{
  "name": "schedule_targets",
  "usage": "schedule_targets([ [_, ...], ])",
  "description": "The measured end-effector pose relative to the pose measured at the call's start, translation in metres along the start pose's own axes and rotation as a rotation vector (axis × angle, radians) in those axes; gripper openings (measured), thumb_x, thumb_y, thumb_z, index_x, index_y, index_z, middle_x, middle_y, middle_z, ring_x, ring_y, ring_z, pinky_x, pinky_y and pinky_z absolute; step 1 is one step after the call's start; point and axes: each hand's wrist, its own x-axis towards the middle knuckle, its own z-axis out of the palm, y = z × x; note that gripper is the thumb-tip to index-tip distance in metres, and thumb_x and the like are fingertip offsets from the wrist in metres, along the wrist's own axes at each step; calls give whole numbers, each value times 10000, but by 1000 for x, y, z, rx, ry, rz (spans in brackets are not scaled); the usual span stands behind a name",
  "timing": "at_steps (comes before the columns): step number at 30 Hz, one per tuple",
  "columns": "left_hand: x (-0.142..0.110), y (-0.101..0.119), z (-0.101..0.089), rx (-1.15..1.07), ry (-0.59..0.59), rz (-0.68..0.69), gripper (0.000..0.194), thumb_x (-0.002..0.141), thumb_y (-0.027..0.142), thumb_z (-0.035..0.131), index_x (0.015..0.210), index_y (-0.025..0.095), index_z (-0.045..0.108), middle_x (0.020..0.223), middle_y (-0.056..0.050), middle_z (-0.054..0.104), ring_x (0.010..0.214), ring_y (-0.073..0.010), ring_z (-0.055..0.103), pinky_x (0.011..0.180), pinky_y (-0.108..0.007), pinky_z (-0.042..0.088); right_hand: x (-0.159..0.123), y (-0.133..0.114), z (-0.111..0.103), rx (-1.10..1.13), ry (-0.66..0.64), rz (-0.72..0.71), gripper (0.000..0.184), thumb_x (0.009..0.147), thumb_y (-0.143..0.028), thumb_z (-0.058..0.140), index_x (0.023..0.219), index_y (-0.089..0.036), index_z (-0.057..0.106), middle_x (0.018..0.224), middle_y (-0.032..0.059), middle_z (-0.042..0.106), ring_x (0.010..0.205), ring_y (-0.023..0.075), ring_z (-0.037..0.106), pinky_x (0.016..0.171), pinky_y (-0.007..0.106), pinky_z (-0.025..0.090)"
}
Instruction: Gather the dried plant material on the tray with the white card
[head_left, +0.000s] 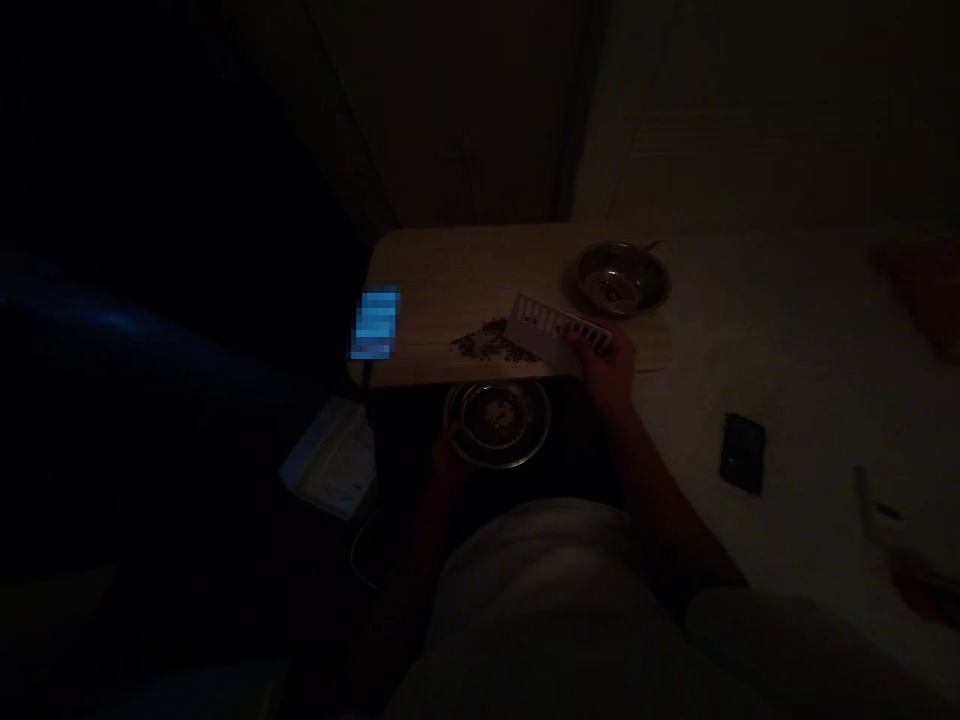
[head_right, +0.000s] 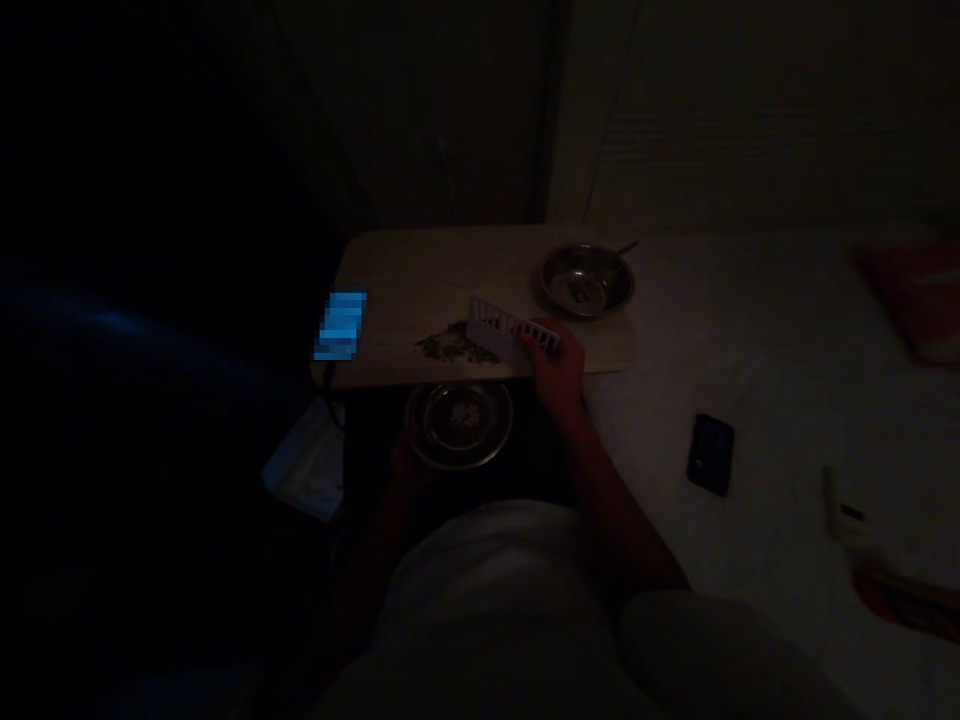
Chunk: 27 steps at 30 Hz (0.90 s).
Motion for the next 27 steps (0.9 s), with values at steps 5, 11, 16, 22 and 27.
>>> schedule_targets([
  [5,2,-1,-4,-27,23,-39,138,762,278,651,855,205,724,842,-62,750,1072,-281,648,940,-410,512,0,0,0,-2,14,-4,192,762,-356,695,864,-199,655,797,8,686,712,145,616,659,279,507],
  [11,0,-2,-8,-91,110,-51,168,788,250,612,913,223,719,816,-42,747,1060,-273,655,925,-410,526,2,4,-1,0,34,-20,216,764,-381,686,883,-204,654,800,7,681,712,146,611,679,289,512],
  [16,2,-1,-7,-82,136,-92,206,800,261,584,956,219,712,831,-44,747,1087,-281,643,934,-420,521,0,1,0,-36,-40,-19,200,772,-379,680,872,-205,665,797,4,680,706,144,602,655,277,500],
  [22,-1,1,-2,-78,108,-121,168,768,249,616,897,198,711,864,-61,749,1122,-298,622,971,-432,496,1,-3,0,-15,-16,-31,166,774,-345,683,863,-206,667,795,-4,676,702,135,596,662,271,493],
  [27,0,0,1,-73,87,-134,154,768,239,611,874,202,716,861,-61,751,1097,-293,635,967,-432,498,1,-5,0,-20,-42,2,178,763,-359,691,842,-202,666,766,-5,667,683,131,589,639,264,491],
])
